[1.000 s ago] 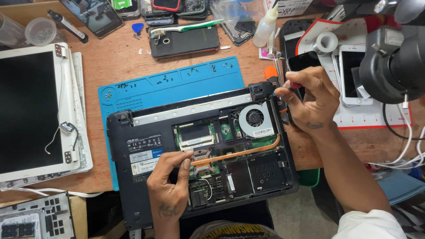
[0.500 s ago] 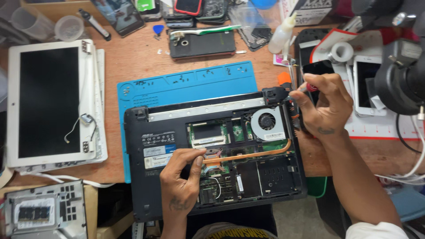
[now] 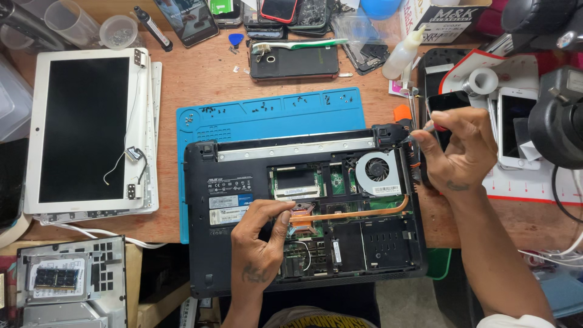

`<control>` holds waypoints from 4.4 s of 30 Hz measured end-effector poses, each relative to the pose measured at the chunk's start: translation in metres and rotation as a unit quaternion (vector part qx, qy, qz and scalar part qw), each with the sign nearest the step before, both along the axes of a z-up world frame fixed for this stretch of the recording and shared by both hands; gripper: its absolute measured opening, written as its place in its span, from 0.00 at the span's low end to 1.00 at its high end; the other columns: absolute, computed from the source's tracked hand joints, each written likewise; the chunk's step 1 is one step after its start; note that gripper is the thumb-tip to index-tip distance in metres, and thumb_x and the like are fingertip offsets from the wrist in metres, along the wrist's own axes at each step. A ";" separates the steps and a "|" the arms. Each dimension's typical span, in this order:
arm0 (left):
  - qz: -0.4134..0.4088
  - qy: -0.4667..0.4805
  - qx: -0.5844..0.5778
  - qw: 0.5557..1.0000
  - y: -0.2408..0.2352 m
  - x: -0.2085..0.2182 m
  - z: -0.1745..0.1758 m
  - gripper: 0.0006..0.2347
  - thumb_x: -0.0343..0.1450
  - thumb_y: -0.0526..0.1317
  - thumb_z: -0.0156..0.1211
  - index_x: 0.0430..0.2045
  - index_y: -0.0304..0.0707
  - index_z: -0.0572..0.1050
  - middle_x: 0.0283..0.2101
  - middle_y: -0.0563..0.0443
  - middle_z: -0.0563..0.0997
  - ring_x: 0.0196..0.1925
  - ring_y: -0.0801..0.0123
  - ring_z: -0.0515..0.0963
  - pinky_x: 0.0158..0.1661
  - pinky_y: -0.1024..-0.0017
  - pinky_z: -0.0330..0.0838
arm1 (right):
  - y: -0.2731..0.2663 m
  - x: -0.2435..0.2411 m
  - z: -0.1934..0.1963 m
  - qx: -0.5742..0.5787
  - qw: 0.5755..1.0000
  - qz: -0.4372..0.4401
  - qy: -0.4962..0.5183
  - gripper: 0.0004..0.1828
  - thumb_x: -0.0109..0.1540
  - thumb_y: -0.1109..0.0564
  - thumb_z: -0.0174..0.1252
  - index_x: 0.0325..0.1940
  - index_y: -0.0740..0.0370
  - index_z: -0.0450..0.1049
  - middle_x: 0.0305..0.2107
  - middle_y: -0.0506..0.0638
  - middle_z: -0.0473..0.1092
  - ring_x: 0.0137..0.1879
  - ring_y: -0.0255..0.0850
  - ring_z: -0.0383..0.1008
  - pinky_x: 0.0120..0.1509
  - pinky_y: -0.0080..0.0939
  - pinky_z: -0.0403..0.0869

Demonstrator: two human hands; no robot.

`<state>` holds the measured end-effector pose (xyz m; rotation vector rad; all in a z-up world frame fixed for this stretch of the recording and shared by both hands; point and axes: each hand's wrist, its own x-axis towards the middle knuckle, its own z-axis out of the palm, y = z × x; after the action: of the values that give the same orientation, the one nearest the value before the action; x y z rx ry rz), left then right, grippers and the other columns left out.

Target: The person uses a screwdriver to remove screws from the bottom of a laptop, then detaches and removes the hard drive and a RAM module. The removed components are placed on the workbench.

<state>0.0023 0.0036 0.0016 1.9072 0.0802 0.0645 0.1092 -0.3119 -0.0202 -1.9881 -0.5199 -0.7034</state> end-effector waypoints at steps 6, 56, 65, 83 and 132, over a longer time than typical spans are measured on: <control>0.001 -0.012 0.005 1.000 0.000 -0.001 -0.001 0.06 0.71 0.35 0.62 0.38 0.38 0.83 0.37 0.49 0.86 0.41 0.68 0.86 0.41 0.72 0.80 | 0.003 -0.001 -0.001 0.064 0.997 0.019 0.041 0.18 0.68 0.67 0.59 0.62 0.66 0.69 0.43 0.51 0.68 0.49 0.42 0.77 0.53 0.36 0.80; 0.002 -0.018 0.029 0.999 -0.002 0.000 0.000 0.06 0.72 0.35 0.61 0.37 0.37 0.83 0.38 0.49 0.86 0.39 0.70 0.86 0.38 0.73 0.81 | -0.009 -0.003 -0.015 0.071 0.997 0.024 0.020 0.20 0.74 0.70 0.58 0.71 0.68 0.67 0.45 0.52 0.67 0.52 0.40 0.77 0.59 0.38 0.81; 0.004 0.000 0.015 1.000 -0.002 0.000 0.000 0.05 0.71 0.35 0.62 0.36 0.38 0.83 0.37 0.49 0.86 0.37 0.71 0.86 0.36 0.73 0.82 | -0.006 -0.003 -0.011 0.027 0.999 0.015 0.009 0.21 0.73 0.71 0.58 0.69 0.68 0.67 0.46 0.55 0.69 0.52 0.40 0.78 0.57 0.36 0.81; -0.069 0.030 0.107 0.991 -0.003 0.007 0.022 0.07 0.71 0.38 0.62 0.37 0.38 0.84 0.39 0.47 0.85 0.44 0.62 0.83 0.42 0.66 0.76 | -0.007 -0.007 -0.007 -0.009 0.999 -0.031 0.039 0.23 0.69 0.64 0.70 0.66 0.64 0.71 0.45 0.49 0.66 0.48 0.33 0.75 0.51 0.28 0.77; -0.236 -0.219 0.137 0.937 -0.114 0.127 -0.030 0.10 0.69 0.40 0.68 0.40 0.38 0.79 0.41 0.46 0.78 0.45 0.55 0.77 0.49 0.61 0.67 | -0.031 -0.007 -0.018 0.223 0.973 0.000 0.057 0.19 0.77 0.66 0.65 0.69 0.68 0.66 0.44 0.55 0.75 0.46 0.37 0.75 0.57 0.33 0.79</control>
<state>0.1297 -0.1100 -0.0279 2.0948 -0.7196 0.1806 0.1027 -0.3430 -0.0381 -1.5931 -0.2623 -0.6380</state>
